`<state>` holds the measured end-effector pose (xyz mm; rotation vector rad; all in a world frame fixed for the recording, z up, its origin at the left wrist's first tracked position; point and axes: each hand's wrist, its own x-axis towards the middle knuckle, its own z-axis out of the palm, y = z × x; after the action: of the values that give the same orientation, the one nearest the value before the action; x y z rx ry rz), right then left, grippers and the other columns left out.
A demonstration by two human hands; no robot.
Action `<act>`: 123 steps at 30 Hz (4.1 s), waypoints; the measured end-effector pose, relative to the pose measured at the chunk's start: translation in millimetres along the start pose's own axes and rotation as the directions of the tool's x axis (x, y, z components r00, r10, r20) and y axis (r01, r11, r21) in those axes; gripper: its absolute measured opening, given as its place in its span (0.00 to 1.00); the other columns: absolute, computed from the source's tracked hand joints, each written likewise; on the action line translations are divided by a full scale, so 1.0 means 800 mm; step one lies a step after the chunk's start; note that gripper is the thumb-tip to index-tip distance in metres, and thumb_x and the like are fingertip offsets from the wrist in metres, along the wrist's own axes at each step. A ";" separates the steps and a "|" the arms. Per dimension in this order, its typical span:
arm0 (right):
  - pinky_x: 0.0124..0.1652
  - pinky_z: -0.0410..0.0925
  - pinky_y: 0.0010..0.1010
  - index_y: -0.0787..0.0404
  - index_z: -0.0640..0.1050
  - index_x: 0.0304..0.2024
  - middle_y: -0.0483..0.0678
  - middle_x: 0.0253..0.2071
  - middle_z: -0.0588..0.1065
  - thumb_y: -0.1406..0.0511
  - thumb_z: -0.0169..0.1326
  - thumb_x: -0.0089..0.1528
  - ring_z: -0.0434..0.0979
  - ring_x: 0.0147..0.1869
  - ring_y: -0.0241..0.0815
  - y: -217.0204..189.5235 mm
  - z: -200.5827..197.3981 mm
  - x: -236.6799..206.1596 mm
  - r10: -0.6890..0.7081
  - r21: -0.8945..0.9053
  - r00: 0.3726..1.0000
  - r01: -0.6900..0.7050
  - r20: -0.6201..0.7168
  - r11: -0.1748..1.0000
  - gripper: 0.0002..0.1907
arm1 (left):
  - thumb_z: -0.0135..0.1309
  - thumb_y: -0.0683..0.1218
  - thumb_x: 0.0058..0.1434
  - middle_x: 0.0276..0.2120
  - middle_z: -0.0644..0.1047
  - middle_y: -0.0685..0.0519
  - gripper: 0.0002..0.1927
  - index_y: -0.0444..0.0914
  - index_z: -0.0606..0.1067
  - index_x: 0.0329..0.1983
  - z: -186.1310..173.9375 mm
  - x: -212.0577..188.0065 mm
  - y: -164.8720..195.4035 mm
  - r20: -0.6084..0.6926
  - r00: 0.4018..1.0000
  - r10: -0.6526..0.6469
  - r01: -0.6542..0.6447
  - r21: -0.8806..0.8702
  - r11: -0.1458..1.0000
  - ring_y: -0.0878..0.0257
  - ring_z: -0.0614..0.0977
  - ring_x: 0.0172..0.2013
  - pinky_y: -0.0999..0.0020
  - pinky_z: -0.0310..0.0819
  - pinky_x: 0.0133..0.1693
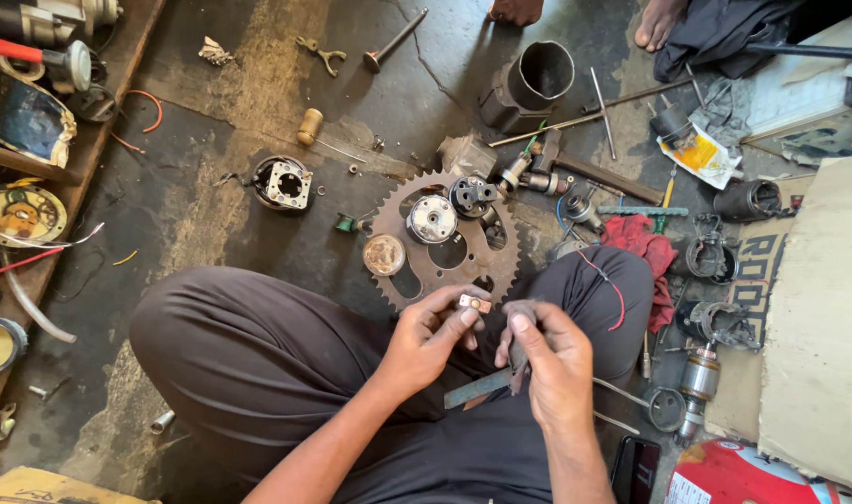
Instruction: The person sits on the floor and uses a soldering iron to attach a small copper component to a cylindrical motor part. They then use pliers to adjust the component and inspect the assembly.
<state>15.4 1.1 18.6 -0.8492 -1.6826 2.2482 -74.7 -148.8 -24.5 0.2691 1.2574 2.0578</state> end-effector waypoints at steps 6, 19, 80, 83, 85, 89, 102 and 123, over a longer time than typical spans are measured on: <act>0.24 0.68 0.24 0.69 0.74 0.46 0.48 0.31 0.77 0.67 0.57 0.65 0.74 0.26 0.34 0.007 0.016 0.004 -0.035 -0.041 0.999 0.034 -0.040 0.999 0.11 | 0.52 0.40 0.69 0.35 0.80 0.53 0.11 0.30 0.76 0.53 0.012 -0.004 0.010 -0.036 0.992 0.121 -0.105 0.299 0.948 0.71 0.79 0.33 0.73 0.77 0.36; 0.24 0.63 0.20 0.65 0.76 0.46 0.39 0.27 0.71 0.61 0.51 0.70 0.67 0.25 0.26 0.030 0.025 0.013 0.004 -0.116 1.000 -0.007 -0.027 0.993 0.13 | 0.54 0.38 0.65 0.40 0.82 0.44 0.15 0.32 0.77 0.55 0.016 0.001 0.032 -0.003 0.958 0.287 -0.243 0.524 0.816 0.55 0.84 0.38 0.65 0.77 0.42; 0.27 0.66 0.28 0.68 0.75 0.39 0.47 0.24 0.70 0.68 0.58 0.65 0.67 0.26 0.33 0.018 0.066 0.043 -0.492 -0.674 0.867 0.316 -0.080 0.667 0.07 | 0.51 0.43 0.68 0.35 0.83 0.41 0.11 0.33 0.76 0.49 0.019 0.020 0.024 -0.246 0.945 0.214 -0.053 0.533 0.844 0.58 0.87 0.35 0.65 0.78 0.38; 0.27 0.66 0.29 0.67 0.76 0.39 0.47 0.25 0.72 0.68 0.57 0.64 0.70 0.26 0.33 0.015 0.070 0.046 -0.518 -0.679 0.853 0.345 -0.060 0.647 0.07 | 0.51 0.42 0.68 0.34 0.83 0.42 0.11 0.32 0.76 0.49 0.018 0.022 0.023 -0.249 0.935 0.254 -0.075 0.560 0.825 0.62 0.86 0.35 0.65 0.78 0.38; 0.27 0.68 0.29 0.67 0.76 0.40 0.47 0.25 0.74 0.68 0.58 0.63 0.72 0.26 0.33 0.013 0.071 0.042 -0.528 -0.693 0.848 0.350 -0.051 0.630 0.07 | 0.51 0.42 0.68 0.33 0.82 0.44 0.11 0.32 0.76 0.49 0.018 0.023 0.023 -0.257 0.935 0.245 -0.069 0.545 0.835 0.66 0.83 0.34 0.67 0.77 0.38; 0.28 0.67 0.29 0.67 0.75 0.39 0.48 0.26 0.73 0.68 0.57 0.65 0.70 0.27 0.34 0.011 0.075 0.040 -0.496 -0.678 0.867 0.336 -0.050 0.654 0.06 | 0.50 0.42 0.69 0.34 0.83 0.49 0.11 0.31 0.76 0.50 0.018 0.018 0.019 -0.268 0.948 0.174 -0.045 0.427 0.903 0.72 0.78 0.36 0.70 0.77 0.39; 0.30 0.68 0.29 0.66 0.75 0.40 0.49 0.27 0.74 0.69 0.57 0.65 0.73 0.28 0.34 0.004 0.079 0.038 -0.527 -0.711 0.849 0.395 0.041 0.582 0.05 | 0.50 0.42 0.70 0.40 0.82 0.51 0.12 0.30 0.76 0.52 0.009 0.026 0.002 -0.291 0.938 0.191 -0.094 0.318 0.944 0.72 0.79 0.41 0.73 0.76 0.45; 0.25 0.66 0.19 0.69 0.77 0.46 0.43 0.31 0.78 0.70 0.55 0.66 0.71 0.27 0.25 0.009 0.061 0.044 -0.282 -0.446 0.959 0.239 -0.032 0.862 0.08 | 0.49 0.40 0.69 0.36 0.82 0.41 0.13 0.32 0.74 0.55 0.021 0.018 0.020 -0.205 0.938 0.279 -0.134 0.528 0.839 0.57 0.87 0.36 0.66 0.77 0.38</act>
<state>-38.9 -23.8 9.3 -0.7414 -2.1507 1.6479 -84.2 -132.0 -4.6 0.3828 2.0272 1.9492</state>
